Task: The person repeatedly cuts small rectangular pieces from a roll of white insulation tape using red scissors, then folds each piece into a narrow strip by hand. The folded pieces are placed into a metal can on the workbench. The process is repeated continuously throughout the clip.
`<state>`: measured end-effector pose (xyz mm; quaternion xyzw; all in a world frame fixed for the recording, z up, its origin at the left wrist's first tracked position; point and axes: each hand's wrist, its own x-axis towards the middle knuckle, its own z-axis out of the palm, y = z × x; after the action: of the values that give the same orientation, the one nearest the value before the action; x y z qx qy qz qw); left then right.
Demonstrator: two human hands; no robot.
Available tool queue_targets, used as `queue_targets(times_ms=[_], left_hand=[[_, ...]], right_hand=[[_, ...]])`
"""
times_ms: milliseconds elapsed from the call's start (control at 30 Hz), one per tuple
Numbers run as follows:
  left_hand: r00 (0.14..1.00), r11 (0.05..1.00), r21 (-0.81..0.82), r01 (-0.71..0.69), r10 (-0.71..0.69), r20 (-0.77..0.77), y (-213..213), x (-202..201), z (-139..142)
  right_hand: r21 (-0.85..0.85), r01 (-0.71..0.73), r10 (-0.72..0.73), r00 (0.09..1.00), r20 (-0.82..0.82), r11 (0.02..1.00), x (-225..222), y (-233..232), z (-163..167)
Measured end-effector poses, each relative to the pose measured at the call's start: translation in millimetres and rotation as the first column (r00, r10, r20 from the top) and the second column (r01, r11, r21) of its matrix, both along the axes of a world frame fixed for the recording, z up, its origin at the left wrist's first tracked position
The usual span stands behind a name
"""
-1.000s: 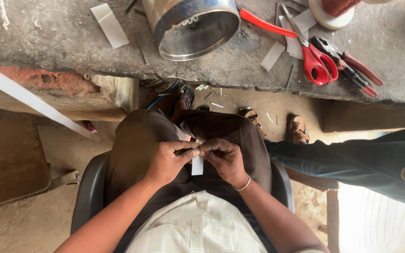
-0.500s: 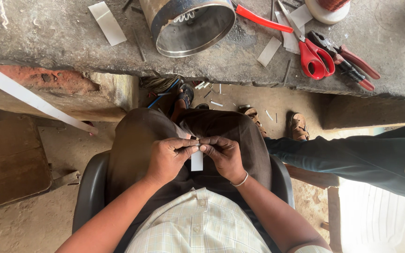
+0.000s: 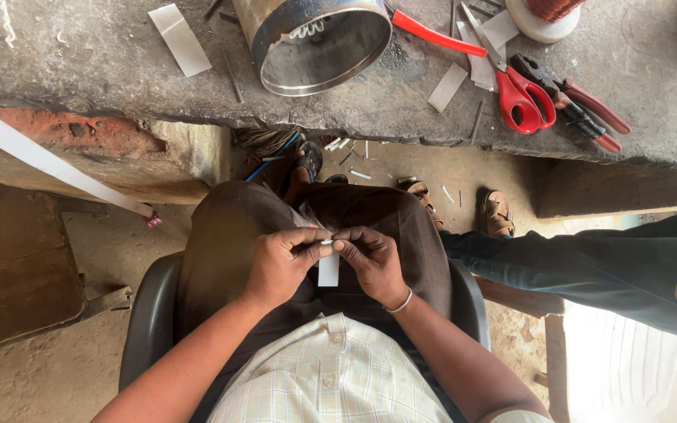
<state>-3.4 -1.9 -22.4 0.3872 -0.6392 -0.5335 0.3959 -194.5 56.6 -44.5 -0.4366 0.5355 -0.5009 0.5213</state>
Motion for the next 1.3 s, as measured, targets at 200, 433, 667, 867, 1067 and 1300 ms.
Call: queue_targets(times_ms=[200, 433, 667, 867, 1067, 1300], left_hand=[[0.995, 0.980, 0.200, 0.015, 0.005, -0.101, 1, -2, -10], [0.991, 0.980, 0.186, 0.066, -0.044, -0.124, 0, -1, -14], [0.990, 0.966, 0.244, 0.089, -0.057, -0.132, -3, -1, -11], [0.997, 0.965, 0.252, 0.067, -0.058, -0.043, -6, 1, -6], [0.955, 0.877, 0.440, 0.195, -0.068, -0.288, -6, -1, -9], [0.898, 0.813, 0.507, 0.287, -0.044, -0.438, -6, -3, -10]], right_hand=[[-0.016, 0.034, -0.034, 0.999, 0.003, 0.999, 2, 1, 0], [-0.007, -0.006, 0.007, 0.998, 0.061, 1.000, 2, 1, -3], [0.009, -0.087, 0.085, 0.988, 0.130, 0.996, -2, 0, -8], [0.027, -0.100, 0.095, 0.984, 0.148, 0.995, -4, -1, -11], [0.067, -0.137, 0.115, 0.958, 0.262, 0.988, -7, -3, -14], [0.088, -0.151, 0.116, 0.942, 0.315, 0.985, -8, -3, -16]])
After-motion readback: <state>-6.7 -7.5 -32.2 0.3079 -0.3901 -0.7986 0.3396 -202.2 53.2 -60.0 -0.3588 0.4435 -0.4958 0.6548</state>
